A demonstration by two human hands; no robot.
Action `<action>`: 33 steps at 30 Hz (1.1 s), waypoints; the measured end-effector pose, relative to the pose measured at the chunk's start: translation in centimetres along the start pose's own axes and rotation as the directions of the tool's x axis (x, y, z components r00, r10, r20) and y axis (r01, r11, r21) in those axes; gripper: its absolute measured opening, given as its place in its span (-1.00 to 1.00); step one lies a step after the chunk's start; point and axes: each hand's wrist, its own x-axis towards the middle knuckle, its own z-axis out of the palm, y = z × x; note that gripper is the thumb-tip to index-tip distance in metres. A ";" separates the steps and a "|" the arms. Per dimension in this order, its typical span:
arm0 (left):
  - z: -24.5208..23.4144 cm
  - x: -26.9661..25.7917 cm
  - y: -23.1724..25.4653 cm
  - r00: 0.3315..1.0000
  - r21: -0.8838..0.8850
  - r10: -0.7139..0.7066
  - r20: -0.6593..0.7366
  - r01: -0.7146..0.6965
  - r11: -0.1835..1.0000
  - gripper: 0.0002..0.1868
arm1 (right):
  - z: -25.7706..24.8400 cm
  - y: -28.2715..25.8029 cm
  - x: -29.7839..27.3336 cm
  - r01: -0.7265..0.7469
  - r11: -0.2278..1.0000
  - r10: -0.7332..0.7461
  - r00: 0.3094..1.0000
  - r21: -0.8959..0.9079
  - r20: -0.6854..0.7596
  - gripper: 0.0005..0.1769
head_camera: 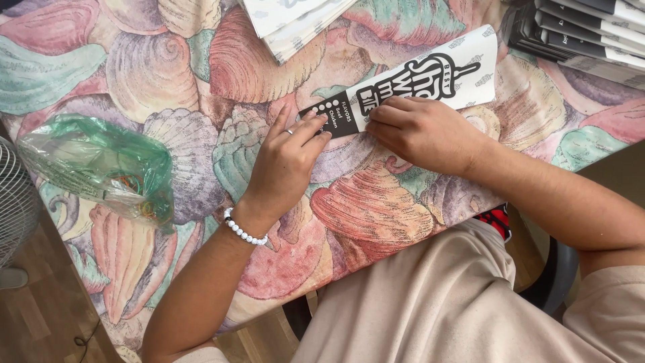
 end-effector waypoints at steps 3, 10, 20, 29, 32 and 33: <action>-0.9 0.4 0.5 0.997 -0.030 -0.057 0.048 0.058 0.998 -0.86 | -0.2 0.0 0.0 0.002 1.000 -0.001 1.000 0.025 -0.021 -0.91; -1.5 0.9 0.4 0.992 -0.043 -0.102 0.079 0.106 0.993 -0.83 | -0.3 1.0 -3.5 -0.058 0.998 0.058 0.998 -0.022 0.009 -0.91; -2.5 1.5 1.5 0.988 0.007 -0.086 0.132 0.085 0.996 -0.87 | -0.6 1.3 -4.5 -0.073 0.994 0.075 0.997 -0.087 0.020 -0.90; -3.1 1.9 1.5 0.980 0.033 -0.071 0.186 0.066 0.997 -0.91 | -1.5 3.0 -8.4 -0.105 0.980 0.119 0.990 -0.170 0.074 -0.76; -3.2 2.0 1.5 0.981 0.033 -0.058 0.184 0.053 0.998 -0.89 | -1.5 3.2 -8.5 -0.097 0.980 0.110 0.992 -0.173 0.069 -0.75; -3.2 2.0 1.5 0.980 0.038 -0.052 0.191 0.046 0.998 -0.83 | -1.5 3.2 -8.5 -0.101 0.984 0.112 0.992 -0.146 0.066 -0.78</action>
